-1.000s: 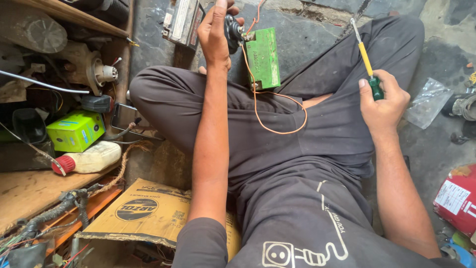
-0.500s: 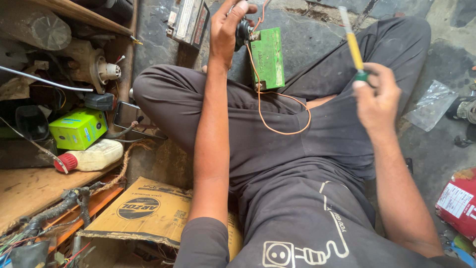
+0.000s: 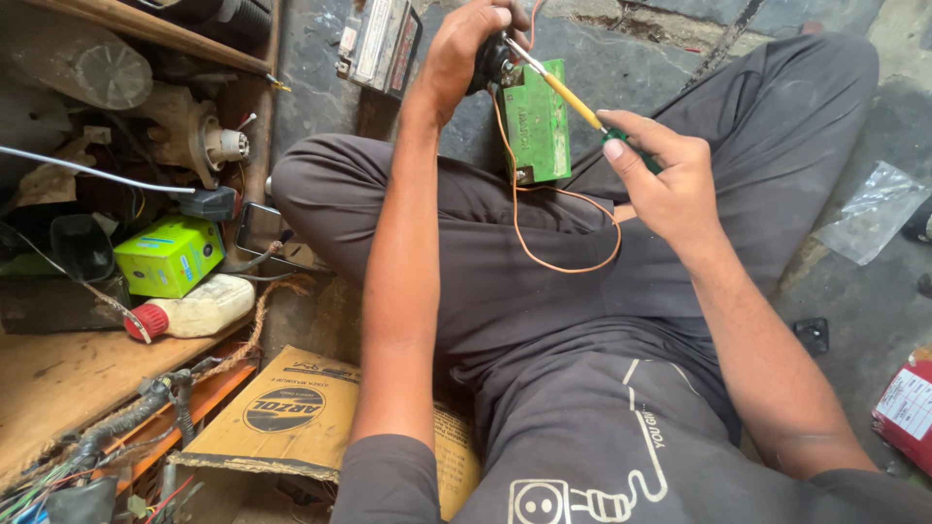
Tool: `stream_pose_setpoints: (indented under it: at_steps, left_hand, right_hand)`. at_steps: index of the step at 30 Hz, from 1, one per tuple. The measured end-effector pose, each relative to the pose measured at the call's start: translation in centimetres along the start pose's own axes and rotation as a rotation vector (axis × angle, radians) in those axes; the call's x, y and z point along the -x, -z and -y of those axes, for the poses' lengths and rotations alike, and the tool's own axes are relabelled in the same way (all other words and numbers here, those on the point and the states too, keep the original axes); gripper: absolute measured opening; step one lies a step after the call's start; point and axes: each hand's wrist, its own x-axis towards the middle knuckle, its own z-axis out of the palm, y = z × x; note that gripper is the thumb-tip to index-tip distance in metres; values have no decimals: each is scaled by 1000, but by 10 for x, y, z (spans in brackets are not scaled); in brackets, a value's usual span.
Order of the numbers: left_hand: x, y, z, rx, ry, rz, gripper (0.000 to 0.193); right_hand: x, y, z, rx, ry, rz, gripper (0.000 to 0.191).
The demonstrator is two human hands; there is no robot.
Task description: The person sits cross-legged on the floor and repeatedly touches a screwdriver to the terminals of a small black cylindrical component connected to a green battery. The person holds the component with one hand and uses the screwdriver with the other to make contact at different points.
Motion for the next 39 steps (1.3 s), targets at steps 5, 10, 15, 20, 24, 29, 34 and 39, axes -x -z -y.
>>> stream_pose_setpoints:
  at_steps: [5,10,15,20,24,29,34,39]
  left_hand:
    - [0,5,-1,-28,-53,61,28]
    - [-4,5,-2,24,30,26,30]
    - [-7,3,-6,-16,55,49,31]
    - [-6,4,-6,-74,21,88,32]
    - [-9,4,-7,-103,24,129,32]
    - [-12,7,-8,-141,18,151,31]
    - [-13,7,-5,-107,48,140,30]
    - [-16,7,-3,-72,78,127,30]
  right_hand:
    - [0,-1,-1,-35,-5,14,30]
    - [0,-5,-3,-41,-20,-8,30]
    - [-1,-6,-5,-60,-92,2,31]
    - [-15,11,-18,-828,-651,208,38]
    - [-19,20,-27,-1363,-819,492,43]
    - [-17,8,-15,-1225,-800,425,38]
    - [-7,-10,3,-553,-515,172,34]
    - [1,-12,1,294,74,-49,34]
